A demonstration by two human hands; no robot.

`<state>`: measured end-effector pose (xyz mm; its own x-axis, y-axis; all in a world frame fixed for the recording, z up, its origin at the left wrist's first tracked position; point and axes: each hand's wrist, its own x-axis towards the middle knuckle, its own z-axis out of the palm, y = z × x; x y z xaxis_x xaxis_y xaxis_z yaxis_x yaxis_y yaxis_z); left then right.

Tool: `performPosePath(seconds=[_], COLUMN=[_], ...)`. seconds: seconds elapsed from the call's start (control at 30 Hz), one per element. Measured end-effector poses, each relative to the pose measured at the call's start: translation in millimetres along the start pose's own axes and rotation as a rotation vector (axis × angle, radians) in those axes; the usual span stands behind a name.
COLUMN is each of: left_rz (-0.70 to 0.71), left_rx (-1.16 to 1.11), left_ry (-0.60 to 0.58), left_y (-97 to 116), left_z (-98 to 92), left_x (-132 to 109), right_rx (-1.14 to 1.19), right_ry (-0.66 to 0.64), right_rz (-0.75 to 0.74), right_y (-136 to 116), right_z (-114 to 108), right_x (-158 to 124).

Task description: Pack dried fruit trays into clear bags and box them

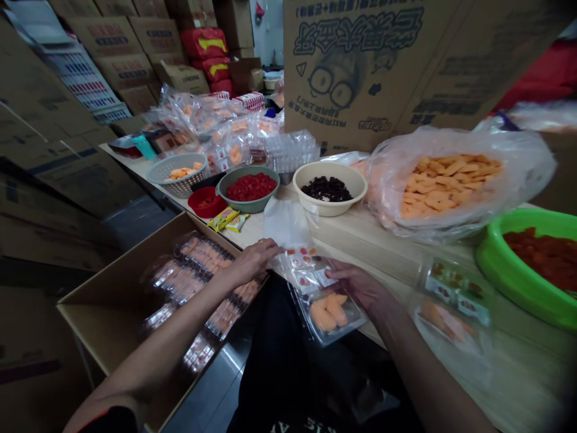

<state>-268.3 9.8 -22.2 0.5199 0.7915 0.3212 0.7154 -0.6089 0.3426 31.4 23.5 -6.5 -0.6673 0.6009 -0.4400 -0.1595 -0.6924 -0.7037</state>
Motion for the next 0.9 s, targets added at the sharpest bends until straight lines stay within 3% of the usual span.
performPosePath(seconds=[0.07, 0.13, 0.3, 0.4, 0.47, 0.67, 0.77, 0.9], left_rz=[0.017, 0.032, 0.073, 0.14, 0.217, 0.333, 0.391, 0.497], left_rx=[-0.116, -0.143, 0.004, 0.03, 0.003, -0.114, -0.159, -0.152], left_ry=[0.169, 0.266, 0.247, 0.213, 0.183, 0.07, 0.09, 0.012], left_y=[-1.2, -0.9, 8.8, 23.9, 34.9, 49.3, 50.1, 61.1], left_z=[-3.8, -2.7, 11.2, 13.7, 8.9, -6.9, 2.4, 23.2], left_x=[-3.4, -5.2, 1.5, 9.8, 14.1, 18.9, 25.3, 40.8], right_rx=[0.022, 0.033, 0.072, 0.106, 0.113, 0.128, 0.097, 0.086], right_ry=[0.039, 0.051, -0.141, -0.255, -0.261, -0.069, 0.081, 0.241], right_rz=[0.004, -0.01, -0.003, 0.039, 0.053, 0.022, -0.01, -0.091], right_y=[3.8, 8.0, 22.4, 35.4, 41.5, 36.2, 29.5, 26.1], right_z=[-9.9, -12.8, 11.4, 26.7, 27.2, -4.5, -17.8, -28.8], right_x=[-11.8, -27.0, -52.9, -47.7, -40.2, -41.7, -55.1, -72.0])
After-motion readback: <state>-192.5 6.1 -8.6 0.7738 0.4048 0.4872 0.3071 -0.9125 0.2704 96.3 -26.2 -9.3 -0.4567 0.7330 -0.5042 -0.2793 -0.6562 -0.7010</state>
